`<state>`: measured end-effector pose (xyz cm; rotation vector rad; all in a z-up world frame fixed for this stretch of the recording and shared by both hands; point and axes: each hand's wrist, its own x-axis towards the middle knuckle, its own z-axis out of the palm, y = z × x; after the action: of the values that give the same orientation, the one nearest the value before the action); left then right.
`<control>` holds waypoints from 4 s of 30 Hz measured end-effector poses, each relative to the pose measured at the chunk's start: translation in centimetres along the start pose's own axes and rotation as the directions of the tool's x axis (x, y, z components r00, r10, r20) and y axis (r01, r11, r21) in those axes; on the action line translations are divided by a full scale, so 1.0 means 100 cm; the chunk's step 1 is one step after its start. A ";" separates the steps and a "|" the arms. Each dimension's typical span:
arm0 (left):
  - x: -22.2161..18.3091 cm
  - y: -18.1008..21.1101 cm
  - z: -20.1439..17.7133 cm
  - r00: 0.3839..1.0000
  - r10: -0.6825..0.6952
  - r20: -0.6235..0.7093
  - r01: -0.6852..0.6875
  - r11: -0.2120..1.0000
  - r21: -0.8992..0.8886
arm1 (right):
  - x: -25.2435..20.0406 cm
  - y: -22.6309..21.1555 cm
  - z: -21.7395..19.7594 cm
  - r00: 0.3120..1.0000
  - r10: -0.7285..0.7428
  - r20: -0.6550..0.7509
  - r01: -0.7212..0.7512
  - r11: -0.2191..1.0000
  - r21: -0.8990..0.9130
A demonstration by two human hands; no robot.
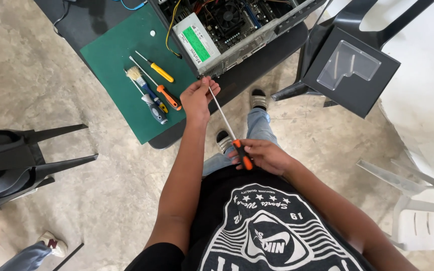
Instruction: Removing internal components from a desktop computer case using screwdrivers and probes.
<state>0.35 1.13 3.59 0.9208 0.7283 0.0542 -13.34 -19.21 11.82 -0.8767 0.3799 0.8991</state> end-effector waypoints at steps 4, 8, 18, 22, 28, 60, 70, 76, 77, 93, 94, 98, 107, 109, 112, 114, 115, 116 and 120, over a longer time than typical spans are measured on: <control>0.008 -0.007 -0.008 0.996 -0.022 0.082 0.026 0.999 -0.045 | 0.002 0.003 -0.002 0.999 -0.001 0.046 0.005 0.996 -0.093; -0.007 0.012 0.005 0.999 -0.024 0.040 0.024 1.000 0.002 | 0.010 0.011 0.002 0.994 -0.022 -0.108 0.009 0.992 -0.125; 0.006 0.016 -0.004 0.999 0.025 0.037 -0.033 0.966 0.255 | 0.027 0.024 -0.006 0.954 -0.159 -0.253 0.084 0.955 -0.284; 0.019 -0.004 -0.013 0.999 -0.021 0.045 0.014 0.989 0.149 | 0.024 0.018 -0.010 0.997 0.031 -0.072 -0.057 0.921 -0.385; 0.002 0.009 -0.005 0.994 0.008 0.113 -0.024 0.990 0.140 | 0.027 0.019 -0.043 0.993 0.072 0.090 -0.028 0.907 -0.419; -0.004 0.013 -0.001 0.995 0.077 0.056 -0.090 0.956 0.280 | 0.022 0.010 -0.009 0.966 -0.138 -0.219 -0.043 0.748 -0.662; 0.019 -0.018 -0.014 0.984 -0.070 0.166 0.114 0.956 -0.272 | 0.004 -0.006 -0.006 0.977 0.022 0.210 -0.023 1.000 0.005; 0.007 -0.009 -0.006 0.997 0.061 0.051 -0.057 0.995 -0.079 | 0.026 0.017 -0.023 0.959 -0.219 -0.182 0.138 0.917 -0.375; 0.008 -0.007 -0.006 0.997 0.063 0.051 -0.059 0.995 -0.080 | 0.028 0.014 -0.023 0.959 -0.220 -0.180 0.139 0.916 -0.376; 0.017 -0.005 -0.010 0.986 -0.056 0.158 0.092 0.969 -0.231 | 0.010 -0.013 0.005 0.998 0.020 0.053 -0.006 0.969 -0.248; 0.017 -0.002 -0.010 0.990 -0.034 0.135 0.059 0.981 -0.186 | 0.008 -0.016 0.012 0.998 -0.029 -0.053 0.010 0.940 -0.341; 0.010 0.000 -0.004 0.994 0.067 0.081 -0.066 0.998 -0.009 | 0.033 0.009 -0.020 0.975 -0.144 -0.167 0.060 0.901 -0.430; 0.018 -0.012 0.002 0.996 -0.052 0.072 0.061 0.989 -0.137 | 0.035 0.004 -0.016 0.943 -0.241 -0.229 0.154 0.927 -0.342; 0.026 -0.021 0.000 0.999 -0.010 0.047 0.020 0.975 -0.221 | 0.040 0.010 -0.026 0.930 -0.285 -0.233 0.184 0.908 -0.377; 0.026 -0.025 0.000 1.000 0.004 -0.012 -0.008 0.960 -0.280 | 0.046 0.022 -0.047 0.925 -0.299 -0.233 0.177 0.885 -0.430; 0.022 -0.025 0.000 0.999 -0.003 -0.042 -0.009 0.957 -0.289 | 0.042 0.021 -0.042 0.933 -0.286 -0.216 0.168 0.882 -0.441; 0.021 -0.024 0.000 0.997 -0.005 -0.072 -0.017 0.954 -0.300 | 0.041 0.020 -0.040 0.941 -0.277 -0.193 0.164 0.876 -0.454; 0.021 -0.023 -0.001 0.997 -0.004 -0.073 -0.018 0.954 -0.299 | 0.035 0.014 -0.030 0.942 -0.276 -0.192 0.164 0.876 -0.453; 0.021 -0.024 -0.001 0.998 -0.050 -0.040 0.036 0.957 -0.287 | 0.034 0.009 -0.026 0.941 -0.287 -0.177 0.200 0.898 -0.392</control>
<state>1.28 0.39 0.66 0.6278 0.7610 0.1398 -11.86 -19.17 7.71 -1.3556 0.2939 0.6413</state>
